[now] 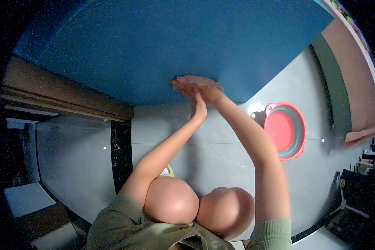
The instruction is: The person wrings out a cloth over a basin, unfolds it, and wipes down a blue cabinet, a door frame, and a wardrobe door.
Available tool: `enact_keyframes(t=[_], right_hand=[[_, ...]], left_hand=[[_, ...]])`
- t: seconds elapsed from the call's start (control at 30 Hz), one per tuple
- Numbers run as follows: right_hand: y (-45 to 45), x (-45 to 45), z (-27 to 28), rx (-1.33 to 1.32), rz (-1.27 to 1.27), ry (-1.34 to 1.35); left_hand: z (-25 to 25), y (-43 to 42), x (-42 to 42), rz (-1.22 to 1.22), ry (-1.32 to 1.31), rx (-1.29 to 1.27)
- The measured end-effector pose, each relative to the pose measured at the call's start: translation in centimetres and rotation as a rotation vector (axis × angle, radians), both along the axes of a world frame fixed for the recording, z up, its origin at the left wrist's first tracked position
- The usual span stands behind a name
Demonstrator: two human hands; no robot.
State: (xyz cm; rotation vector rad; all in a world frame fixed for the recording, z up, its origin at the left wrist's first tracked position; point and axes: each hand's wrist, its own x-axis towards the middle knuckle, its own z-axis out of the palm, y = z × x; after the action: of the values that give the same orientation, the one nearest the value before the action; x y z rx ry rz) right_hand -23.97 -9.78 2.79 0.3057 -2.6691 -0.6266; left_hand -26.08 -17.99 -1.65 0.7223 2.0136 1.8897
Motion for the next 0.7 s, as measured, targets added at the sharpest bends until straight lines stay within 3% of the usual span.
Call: enact_keyframes(t=[0.07, 0.13, 0.27, 0.37, 0.43, 0.57, 0.63, 0.7], right_hand=[[-0.1, -0.5, 0.8, -0.051, 0.049, 0.008], [-0.7, -1.6, 4.9, -0.08, 0.077, 0.076], [-3.6, -4.8, 14.8, -0.047, -0.025, 0.236], [-6.7, -7.9, 16.4, 0.009, -0.02, 0.337], [-8.6, -10.1, 15.7, 0.077, 0.005, 0.377], [-10.1, -16.2, 6.1, -1.495, 0.586, -0.415], [-11.1, -16.9, 3.5, -1.46, 0.612, -0.643], [-12.4, -15.8, 1.6, -0.625, 0.395, -0.58]], left_hand=[[-0.4, -0.1, -1.1, -0.022, 0.003, 0.072], [2.1, -0.1, -1.8, 0.013, 0.03, 0.211], [13.6, -2.1, -3.5, 0.254, 0.118, 0.32], [17.5, -4.0, -6.6, 0.328, 0.014, 0.607], [15.6, -5.0, -8.8, 0.301, -0.083, 0.677], [10.4, -7.9, -11.3, 0.29, -0.362, 0.636], [7.8, -9.3, -11.2, 0.284, -0.623, 0.543], [2.9, -9.5, -11.2, 0.31, -0.773, 0.459]])
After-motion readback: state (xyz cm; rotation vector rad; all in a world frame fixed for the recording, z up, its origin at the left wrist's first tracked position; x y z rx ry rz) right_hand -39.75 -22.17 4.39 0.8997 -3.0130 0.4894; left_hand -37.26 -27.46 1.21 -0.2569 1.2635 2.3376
